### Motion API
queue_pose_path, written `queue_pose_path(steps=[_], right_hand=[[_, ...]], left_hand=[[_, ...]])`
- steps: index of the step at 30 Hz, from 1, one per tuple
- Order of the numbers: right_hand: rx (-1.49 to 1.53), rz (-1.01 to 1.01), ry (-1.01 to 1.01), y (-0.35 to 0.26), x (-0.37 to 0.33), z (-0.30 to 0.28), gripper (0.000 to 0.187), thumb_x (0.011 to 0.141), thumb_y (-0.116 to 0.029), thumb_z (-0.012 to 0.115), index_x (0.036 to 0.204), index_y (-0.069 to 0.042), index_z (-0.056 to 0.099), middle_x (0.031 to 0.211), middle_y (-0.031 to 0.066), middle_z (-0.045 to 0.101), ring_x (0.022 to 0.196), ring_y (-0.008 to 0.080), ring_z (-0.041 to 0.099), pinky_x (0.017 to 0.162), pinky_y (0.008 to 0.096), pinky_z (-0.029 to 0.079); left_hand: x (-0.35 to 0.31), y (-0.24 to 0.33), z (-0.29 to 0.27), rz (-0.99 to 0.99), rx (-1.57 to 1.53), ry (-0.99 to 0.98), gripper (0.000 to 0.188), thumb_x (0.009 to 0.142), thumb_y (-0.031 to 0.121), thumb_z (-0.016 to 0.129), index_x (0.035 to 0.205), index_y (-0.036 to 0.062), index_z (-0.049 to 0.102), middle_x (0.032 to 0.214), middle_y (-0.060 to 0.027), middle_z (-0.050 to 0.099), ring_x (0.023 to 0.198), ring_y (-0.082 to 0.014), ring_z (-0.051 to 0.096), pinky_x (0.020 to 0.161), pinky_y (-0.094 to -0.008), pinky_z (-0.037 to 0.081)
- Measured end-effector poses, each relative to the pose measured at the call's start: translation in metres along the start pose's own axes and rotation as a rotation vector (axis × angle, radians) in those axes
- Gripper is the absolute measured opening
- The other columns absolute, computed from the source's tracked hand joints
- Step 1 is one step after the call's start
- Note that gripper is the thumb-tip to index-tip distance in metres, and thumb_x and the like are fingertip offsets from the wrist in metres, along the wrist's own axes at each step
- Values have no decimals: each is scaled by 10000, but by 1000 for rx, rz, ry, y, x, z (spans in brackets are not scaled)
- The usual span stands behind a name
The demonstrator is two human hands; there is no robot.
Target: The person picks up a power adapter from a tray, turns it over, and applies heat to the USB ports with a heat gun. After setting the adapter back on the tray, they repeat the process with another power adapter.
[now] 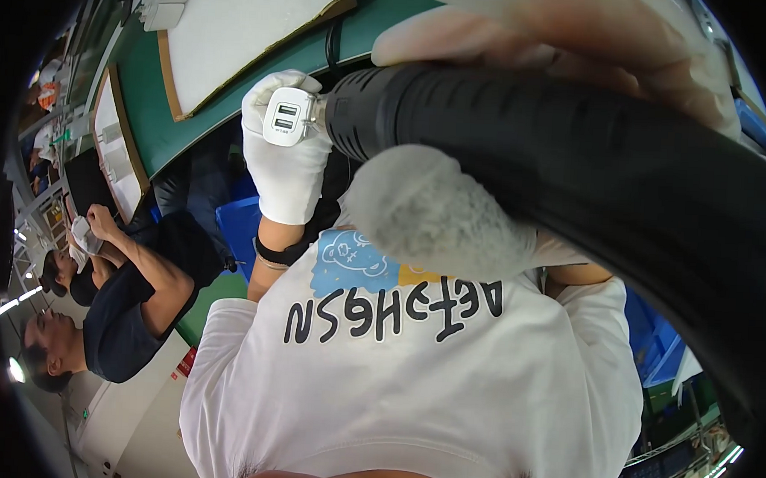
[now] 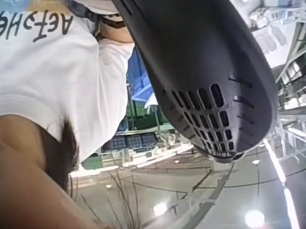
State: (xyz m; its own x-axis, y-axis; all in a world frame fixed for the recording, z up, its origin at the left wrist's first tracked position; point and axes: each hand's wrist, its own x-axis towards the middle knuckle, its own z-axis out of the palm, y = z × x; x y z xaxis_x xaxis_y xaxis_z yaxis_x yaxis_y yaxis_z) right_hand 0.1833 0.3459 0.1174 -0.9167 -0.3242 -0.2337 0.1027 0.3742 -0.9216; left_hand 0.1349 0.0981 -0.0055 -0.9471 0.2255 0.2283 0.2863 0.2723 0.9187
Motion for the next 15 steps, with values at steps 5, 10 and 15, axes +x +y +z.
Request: queue_pose_path(steps=[5,10,15], right_hand=[[-201,-288,71,12,2,6,707,650,-289,803,1192,40,490,1122,136,561,853,159,611,786,241,492],[-48,-457,354,35,11,21,609,717,-403,711,1083,58,556,1012,142,600,758,151,601,714,234,487],[52,-953,699,74,25,30,600,789,-509,590,947,70,621,895,159,627,669,152,580,650,229,468]], left_hand=[[0,-6,2,32,6,4,425,658,-56,709,999,50,479,959,-49,541,807,-111,549,716,-223,475],[0,9,1,-136,-77,-15,447,663,-48,716,1016,52,460,948,-47,537,803,-102,545,708,-221,480],[1,1,-2,-10,-55,-30,457,666,-41,720,1023,55,451,941,-49,534,809,-97,541,695,-221,486]])
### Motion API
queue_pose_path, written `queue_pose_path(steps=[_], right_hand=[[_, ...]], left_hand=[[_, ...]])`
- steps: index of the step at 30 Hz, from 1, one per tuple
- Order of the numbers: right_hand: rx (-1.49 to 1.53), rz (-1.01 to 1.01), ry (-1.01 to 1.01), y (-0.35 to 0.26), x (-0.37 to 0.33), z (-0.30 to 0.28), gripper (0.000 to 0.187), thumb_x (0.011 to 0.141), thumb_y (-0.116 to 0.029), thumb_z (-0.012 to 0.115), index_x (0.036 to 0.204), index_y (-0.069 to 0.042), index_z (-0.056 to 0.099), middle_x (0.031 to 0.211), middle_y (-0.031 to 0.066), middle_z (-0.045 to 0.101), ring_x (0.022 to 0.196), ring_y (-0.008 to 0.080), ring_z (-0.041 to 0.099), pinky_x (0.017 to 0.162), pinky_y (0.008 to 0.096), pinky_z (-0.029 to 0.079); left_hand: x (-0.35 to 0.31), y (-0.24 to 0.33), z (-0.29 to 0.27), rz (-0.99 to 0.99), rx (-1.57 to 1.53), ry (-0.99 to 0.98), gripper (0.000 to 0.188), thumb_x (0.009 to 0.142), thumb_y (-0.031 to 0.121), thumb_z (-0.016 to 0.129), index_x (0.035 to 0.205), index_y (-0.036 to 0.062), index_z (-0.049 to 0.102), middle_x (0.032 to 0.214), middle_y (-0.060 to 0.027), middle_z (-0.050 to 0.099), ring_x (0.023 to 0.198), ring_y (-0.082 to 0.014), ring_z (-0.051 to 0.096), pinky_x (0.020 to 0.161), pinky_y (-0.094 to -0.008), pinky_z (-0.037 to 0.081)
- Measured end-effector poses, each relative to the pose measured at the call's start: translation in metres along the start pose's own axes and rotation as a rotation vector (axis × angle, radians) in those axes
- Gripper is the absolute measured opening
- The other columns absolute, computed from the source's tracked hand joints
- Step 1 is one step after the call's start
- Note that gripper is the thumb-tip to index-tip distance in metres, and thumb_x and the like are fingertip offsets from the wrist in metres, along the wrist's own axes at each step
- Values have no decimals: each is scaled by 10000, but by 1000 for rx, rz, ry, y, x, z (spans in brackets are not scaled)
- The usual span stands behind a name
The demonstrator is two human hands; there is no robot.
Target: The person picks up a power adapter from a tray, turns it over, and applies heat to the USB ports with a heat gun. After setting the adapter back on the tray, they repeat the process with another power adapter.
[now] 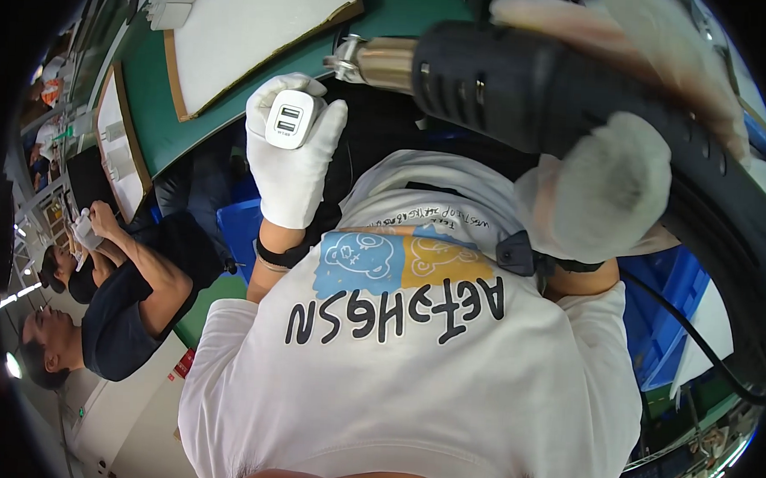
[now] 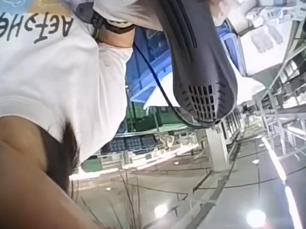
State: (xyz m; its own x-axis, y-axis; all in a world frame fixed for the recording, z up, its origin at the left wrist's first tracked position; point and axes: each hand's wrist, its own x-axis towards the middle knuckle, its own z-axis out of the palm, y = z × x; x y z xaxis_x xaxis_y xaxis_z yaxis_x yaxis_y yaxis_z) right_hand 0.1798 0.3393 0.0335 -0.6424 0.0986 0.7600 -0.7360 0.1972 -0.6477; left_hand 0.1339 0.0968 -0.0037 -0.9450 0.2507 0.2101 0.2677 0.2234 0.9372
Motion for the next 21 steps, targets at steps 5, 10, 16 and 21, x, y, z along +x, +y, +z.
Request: queue_pose_path(steps=[5,10,16,21], right_hand=[[-150,131,245,-16,-7,18,565,796,-494,591,965,46,597,873,171,618,688,188,592,649,272,484],[-189,73,387,-5,-25,25,514,807,-440,605,1037,18,560,860,184,613,683,206,602,656,316,499],[162,41,212,2,-18,33,449,822,-272,617,1150,3,479,933,229,605,687,233,630,703,355,518],[435,88,12,-2,-8,52,479,812,-110,630,1227,-10,412,1004,267,595,755,264,650,751,379,529]], left_hand=[[0,8,-2,-99,-150,1,459,667,-34,718,1028,53,449,954,-55,535,825,-97,539,692,-219,488],[1,7,-6,-75,-160,21,455,667,-31,712,1031,50,450,959,-60,542,826,-98,539,688,-215,485],[-1,8,-9,-14,-130,26,447,671,-25,710,1030,49,453,951,-59,549,826,-97,539,689,-215,477],[-4,22,-5,-36,-117,-26,435,681,-24,704,1032,45,456,952,-53,560,835,-99,546,714,-222,470]])
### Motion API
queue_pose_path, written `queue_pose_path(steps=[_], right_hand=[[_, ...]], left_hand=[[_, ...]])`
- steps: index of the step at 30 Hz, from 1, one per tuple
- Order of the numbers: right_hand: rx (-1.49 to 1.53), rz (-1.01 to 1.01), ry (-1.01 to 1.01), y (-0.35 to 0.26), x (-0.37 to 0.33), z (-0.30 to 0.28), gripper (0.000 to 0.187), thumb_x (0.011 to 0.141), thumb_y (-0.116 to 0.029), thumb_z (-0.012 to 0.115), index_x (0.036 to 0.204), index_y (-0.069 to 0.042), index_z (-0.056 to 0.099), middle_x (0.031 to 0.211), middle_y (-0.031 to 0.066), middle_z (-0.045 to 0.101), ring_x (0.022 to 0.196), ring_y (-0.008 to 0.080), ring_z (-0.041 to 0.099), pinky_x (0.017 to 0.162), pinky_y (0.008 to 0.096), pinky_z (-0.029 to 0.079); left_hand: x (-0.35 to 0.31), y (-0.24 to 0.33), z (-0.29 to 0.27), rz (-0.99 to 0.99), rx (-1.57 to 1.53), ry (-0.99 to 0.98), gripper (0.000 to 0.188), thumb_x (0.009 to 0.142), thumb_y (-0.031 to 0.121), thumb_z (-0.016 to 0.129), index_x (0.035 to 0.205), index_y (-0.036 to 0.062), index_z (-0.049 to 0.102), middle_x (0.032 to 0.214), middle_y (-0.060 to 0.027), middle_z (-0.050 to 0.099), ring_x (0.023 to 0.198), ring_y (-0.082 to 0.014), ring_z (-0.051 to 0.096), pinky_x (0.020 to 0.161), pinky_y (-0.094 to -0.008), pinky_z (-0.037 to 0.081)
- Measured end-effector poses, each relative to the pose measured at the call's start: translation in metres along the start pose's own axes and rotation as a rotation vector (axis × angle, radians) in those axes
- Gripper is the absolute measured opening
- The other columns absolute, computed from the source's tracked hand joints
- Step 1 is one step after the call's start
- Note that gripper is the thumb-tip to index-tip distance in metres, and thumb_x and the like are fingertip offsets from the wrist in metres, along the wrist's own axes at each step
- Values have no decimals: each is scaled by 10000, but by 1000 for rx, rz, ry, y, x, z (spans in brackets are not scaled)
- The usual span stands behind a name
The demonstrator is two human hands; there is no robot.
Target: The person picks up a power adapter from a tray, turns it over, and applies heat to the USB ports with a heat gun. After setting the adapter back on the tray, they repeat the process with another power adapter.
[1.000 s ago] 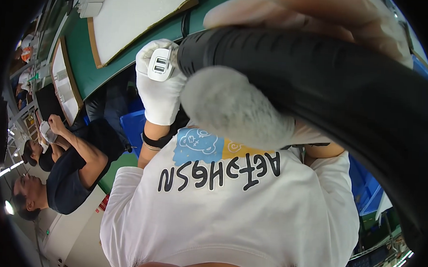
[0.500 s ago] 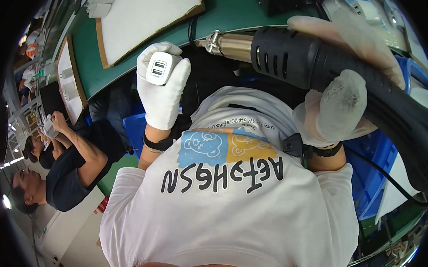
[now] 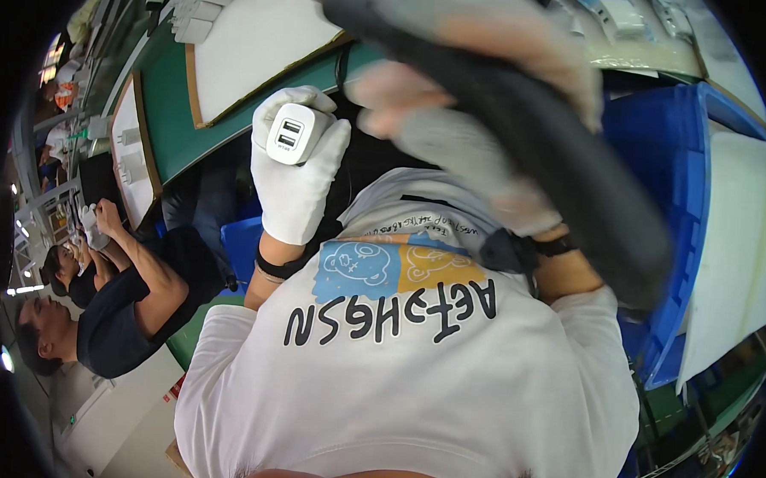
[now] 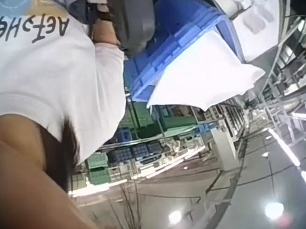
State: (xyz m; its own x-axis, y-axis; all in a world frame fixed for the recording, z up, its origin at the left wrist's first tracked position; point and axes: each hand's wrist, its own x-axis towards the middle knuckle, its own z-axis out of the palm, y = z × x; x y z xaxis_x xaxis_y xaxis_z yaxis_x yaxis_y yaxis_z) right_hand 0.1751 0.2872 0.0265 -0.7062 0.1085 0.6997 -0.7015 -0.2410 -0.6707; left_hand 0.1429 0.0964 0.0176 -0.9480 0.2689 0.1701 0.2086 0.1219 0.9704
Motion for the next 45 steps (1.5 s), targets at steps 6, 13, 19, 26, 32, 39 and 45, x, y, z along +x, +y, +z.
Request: queue_pose_path(steps=[6,13,19,26,32,39,45], right_hand=[[25,-154,-290,29,14,23,572,758,32,634,1264,-31,374,1008,274,596,911,284,630,790,368,523],[142,-72,-70,26,-12,32,365,783,0,619,1130,49,517,1032,197,603,883,224,621,813,315,493],[-23,91,0,11,-25,24,418,852,-116,572,1199,-3,368,929,252,619,754,202,656,673,298,532],[-380,-216,6,11,8,4,387,903,-223,505,1141,9,307,869,254,630,624,207,658,603,262,520],[-385,-325,-199,25,22,5,353,897,-232,502,1074,22,332,817,251,630,559,199,640,553,264,517],[-404,-201,-95,20,24,15,327,869,-194,527,1025,43,364,746,232,625,513,188,618,480,256,513],[-363,-188,-43,15,19,11,344,870,-209,528,1042,54,388,755,223,623,540,209,619,498,280,525]], left_hand=[[-5,19,6,56,123,-79,427,706,-19,699,1053,36,458,957,-49,571,835,-90,551,726,-222,465],[-12,12,17,-140,-130,29,396,725,-19,687,1044,27,457,936,-40,556,814,-85,536,715,-217,459],[3,9,10,15,-114,164,361,723,-36,671,1004,43,459,921,-35,540,777,-85,524,702,-209,454],[0,-1,12,89,33,113,366,703,-42,677,984,60,465,917,-47,541,769,-100,528,715,-223,454],[-1,-2,13,65,28,83,374,700,-32,685,991,58,468,908,-43,548,771,-102,537,709,-228,458],[0,-7,11,-43,22,59,389,692,-29,694,998,54,468,898,-37,554,791,-108,542,720,-231,456],[4,-16,9,80,49,69,385,692,-34,688,996,50,467,897,-43,546,799,-115,541,727,-233,453]])
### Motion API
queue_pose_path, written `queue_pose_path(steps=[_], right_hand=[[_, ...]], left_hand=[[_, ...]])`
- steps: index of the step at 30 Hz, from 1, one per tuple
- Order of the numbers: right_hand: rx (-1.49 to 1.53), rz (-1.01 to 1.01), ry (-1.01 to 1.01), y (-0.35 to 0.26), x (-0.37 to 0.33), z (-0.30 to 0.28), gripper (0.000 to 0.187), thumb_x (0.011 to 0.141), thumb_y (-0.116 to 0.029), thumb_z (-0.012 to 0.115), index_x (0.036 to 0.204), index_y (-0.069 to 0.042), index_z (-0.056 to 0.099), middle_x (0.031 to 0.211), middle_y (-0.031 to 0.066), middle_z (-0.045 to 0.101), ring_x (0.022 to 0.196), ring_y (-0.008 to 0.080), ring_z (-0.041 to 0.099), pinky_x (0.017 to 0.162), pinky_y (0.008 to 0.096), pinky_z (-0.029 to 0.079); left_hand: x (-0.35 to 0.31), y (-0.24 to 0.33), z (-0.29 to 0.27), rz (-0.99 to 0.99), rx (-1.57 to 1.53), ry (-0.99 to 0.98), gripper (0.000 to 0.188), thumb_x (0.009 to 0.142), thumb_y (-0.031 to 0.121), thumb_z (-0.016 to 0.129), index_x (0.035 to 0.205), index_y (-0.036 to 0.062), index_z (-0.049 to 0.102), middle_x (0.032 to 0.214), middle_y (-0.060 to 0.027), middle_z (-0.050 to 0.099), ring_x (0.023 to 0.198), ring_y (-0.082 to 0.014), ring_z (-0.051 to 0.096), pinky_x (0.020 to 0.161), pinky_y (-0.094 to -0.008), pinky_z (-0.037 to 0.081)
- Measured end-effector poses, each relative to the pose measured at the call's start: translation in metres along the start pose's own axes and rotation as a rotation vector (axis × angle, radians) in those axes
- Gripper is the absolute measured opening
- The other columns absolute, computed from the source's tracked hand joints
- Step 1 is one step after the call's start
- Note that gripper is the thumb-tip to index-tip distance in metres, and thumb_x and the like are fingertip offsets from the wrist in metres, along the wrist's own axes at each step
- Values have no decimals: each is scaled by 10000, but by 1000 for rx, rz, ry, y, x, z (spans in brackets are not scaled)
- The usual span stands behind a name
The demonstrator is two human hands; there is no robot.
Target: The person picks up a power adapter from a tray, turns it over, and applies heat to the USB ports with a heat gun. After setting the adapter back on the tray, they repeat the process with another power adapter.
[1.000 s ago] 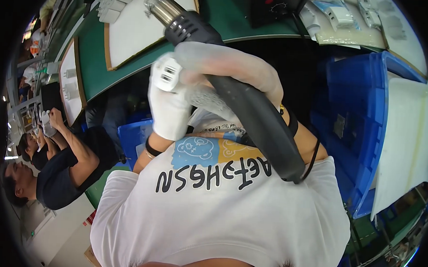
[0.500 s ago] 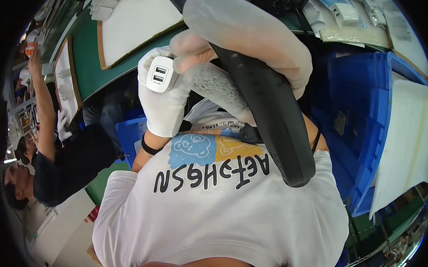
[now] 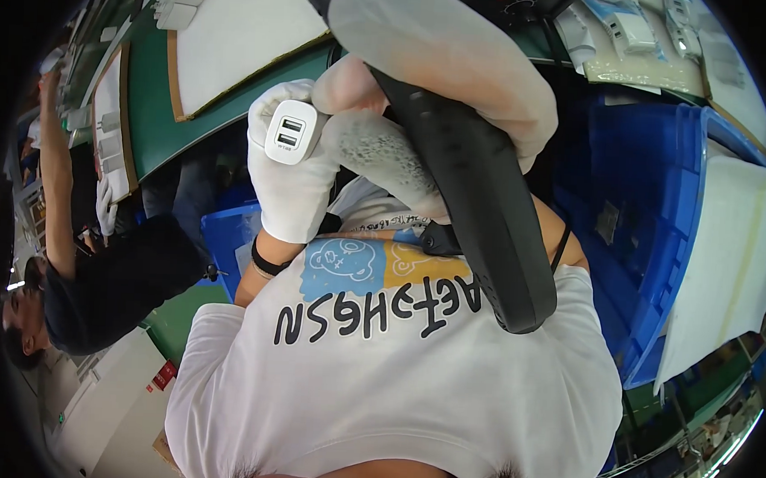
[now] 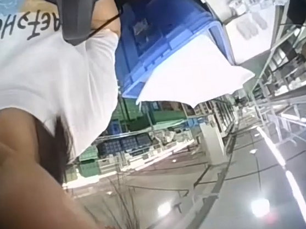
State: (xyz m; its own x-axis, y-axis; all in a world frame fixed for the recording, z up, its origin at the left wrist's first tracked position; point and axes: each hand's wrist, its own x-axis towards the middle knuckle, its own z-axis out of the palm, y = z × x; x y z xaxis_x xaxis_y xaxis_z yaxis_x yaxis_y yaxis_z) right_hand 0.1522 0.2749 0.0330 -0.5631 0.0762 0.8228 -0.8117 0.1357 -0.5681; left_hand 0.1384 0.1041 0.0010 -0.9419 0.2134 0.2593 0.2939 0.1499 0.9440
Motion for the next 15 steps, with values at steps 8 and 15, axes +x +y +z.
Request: queue_pose_path(steps=[8,15], right_hand=[[117,-50,86,3,-3,-14,424,897,-279,514,1127,67,429,830,213,620,647,272,639,603,352,561],[-45,133,74,-4,-3,-21,506,867,-421,481,998,67,499,774,183,608,628,243,611,572,324,508]], left_hand=[[4,-3,-6,-39,5,18,346,693,-49,677,967,54,494,909,-49,540,712,-114,553,641,-229,467],[10,-10,-20,-4,216,-30,320,679,-33,707,936,69,546,899,-32,547,654,-99,552,582,-217,468]])
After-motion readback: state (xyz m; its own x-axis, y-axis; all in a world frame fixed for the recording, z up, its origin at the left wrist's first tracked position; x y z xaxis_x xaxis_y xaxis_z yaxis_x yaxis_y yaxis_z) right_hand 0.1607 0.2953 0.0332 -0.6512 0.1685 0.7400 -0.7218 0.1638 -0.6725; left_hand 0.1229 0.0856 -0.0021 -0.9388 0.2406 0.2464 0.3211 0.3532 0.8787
